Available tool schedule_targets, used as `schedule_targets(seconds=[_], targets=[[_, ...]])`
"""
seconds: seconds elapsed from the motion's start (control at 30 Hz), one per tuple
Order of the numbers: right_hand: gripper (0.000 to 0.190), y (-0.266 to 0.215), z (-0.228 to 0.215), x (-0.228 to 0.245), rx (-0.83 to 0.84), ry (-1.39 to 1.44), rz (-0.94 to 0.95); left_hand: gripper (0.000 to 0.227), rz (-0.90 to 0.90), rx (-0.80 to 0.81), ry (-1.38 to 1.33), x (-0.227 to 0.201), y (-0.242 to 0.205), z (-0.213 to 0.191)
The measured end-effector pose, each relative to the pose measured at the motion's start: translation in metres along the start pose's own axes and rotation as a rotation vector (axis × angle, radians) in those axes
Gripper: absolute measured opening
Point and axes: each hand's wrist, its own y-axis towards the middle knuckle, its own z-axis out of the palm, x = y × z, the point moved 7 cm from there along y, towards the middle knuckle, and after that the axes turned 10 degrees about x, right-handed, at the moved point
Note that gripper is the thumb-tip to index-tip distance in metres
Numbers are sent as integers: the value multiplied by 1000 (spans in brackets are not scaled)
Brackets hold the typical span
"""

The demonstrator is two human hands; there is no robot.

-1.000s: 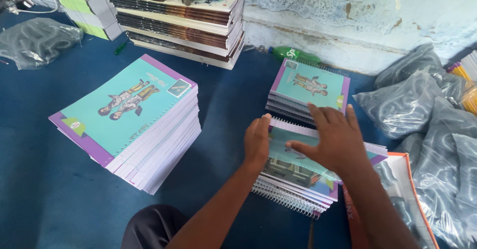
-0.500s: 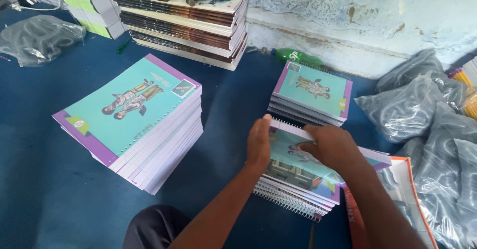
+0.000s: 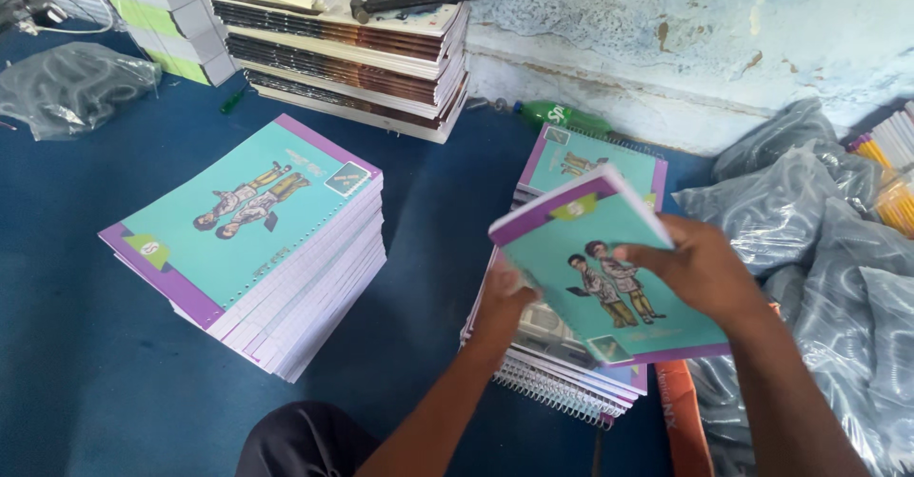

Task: The person sits on the floor and assembles spiral-bound notebooks by inserting plastic spiral coils into pre-punched holes. They handle stacks of notebooks, align the coils, and secure them by hand.

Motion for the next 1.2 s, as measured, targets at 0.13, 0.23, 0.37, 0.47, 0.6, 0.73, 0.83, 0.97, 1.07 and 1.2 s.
schedule_targets(seconds=[0.13,0.23,0.37,0.47,0.6,0.73,0.83,0.97,1.07,1.2], targets=[[36,-9,-13,-20,-83,275,-79,47,27,215,-104,-20,-4,40],[37,-16,-11,-50,-172,472,-55,34,181,212,-72,-37,-2,52],[40,-27,5,-81,-264,603,-131,31,401,74,283,-56,-5,56],[37,-32,21,-93,-287,638,-206,31,412,36,321,-58,-11,59],[37,-41,37,-101,-401,610,-140,33,382,25,456,-58,-18,60],[42,-46,54,-98,-401,788,-161,33,389,68,493,-54,-18,57],[44,-46,54,-99,-421,768,-103,42,313,79,483,-44,-13,53],[45,-44,55,-99,-392,858,-130,57,355,132,462,-44,-13,52],[44,-42,58,-108,-380,830,-79,65,333,145,485,-42,-12,50],[43,-39,58,-119,-382,718,-66,66,353,130,502,-41,-13,50]])
